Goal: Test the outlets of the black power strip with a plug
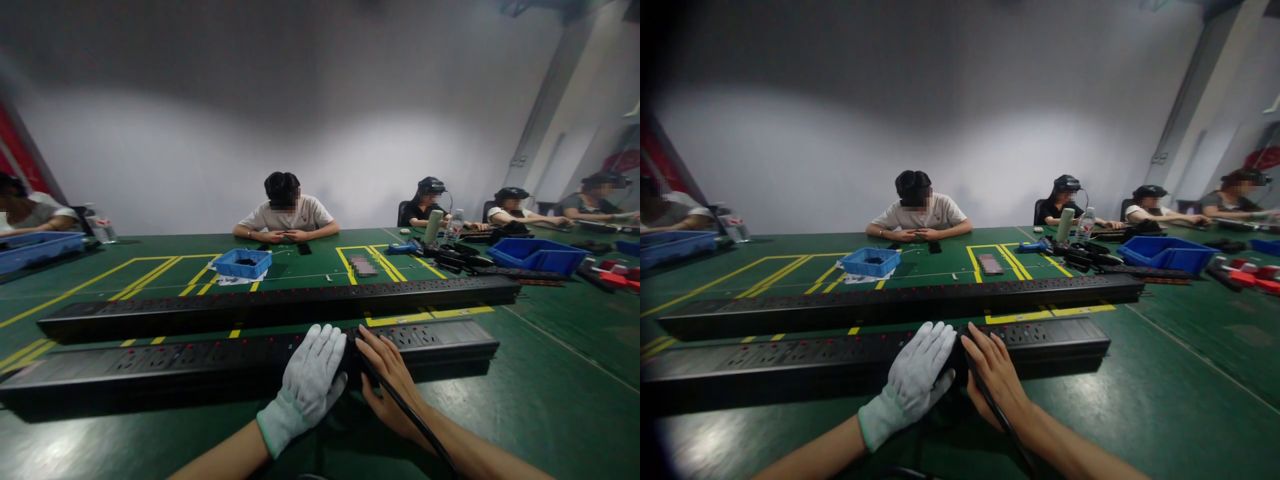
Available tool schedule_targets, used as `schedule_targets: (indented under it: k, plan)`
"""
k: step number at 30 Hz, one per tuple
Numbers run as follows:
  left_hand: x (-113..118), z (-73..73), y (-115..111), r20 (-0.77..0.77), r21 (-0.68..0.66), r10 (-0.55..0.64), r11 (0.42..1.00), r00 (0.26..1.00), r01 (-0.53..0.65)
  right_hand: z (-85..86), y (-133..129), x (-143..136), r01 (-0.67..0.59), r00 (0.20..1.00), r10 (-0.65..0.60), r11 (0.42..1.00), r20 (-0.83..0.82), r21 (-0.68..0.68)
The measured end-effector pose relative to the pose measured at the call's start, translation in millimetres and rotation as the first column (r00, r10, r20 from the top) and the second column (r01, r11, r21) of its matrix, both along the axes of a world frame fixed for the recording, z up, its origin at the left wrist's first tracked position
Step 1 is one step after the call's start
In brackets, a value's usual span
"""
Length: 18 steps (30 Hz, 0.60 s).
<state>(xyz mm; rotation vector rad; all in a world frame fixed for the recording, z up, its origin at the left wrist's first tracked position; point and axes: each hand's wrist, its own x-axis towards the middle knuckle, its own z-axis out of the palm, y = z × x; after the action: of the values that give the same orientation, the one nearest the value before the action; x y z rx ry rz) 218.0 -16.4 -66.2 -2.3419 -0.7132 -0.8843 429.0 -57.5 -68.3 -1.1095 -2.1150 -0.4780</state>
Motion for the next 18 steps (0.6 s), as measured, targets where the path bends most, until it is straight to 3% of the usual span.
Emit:
schedule_targets:
  k: [12,18]
  plan:
    - [1.2,-0.1,-2.6,0.02,-0.018,-0.003,1.0,1.0,0.003,-2.7,-0.7,-1.5,-0.013,0.999,0.013,1.0,-0.041,-0.001]
    - [10.7,-6.8,-51.1,0.105,-0.005,0.064,0.998,0.992,-0.064,-3.5,1.0,0.1,-0.041,0.998,0.041,0.999,-0.038,-0.009]
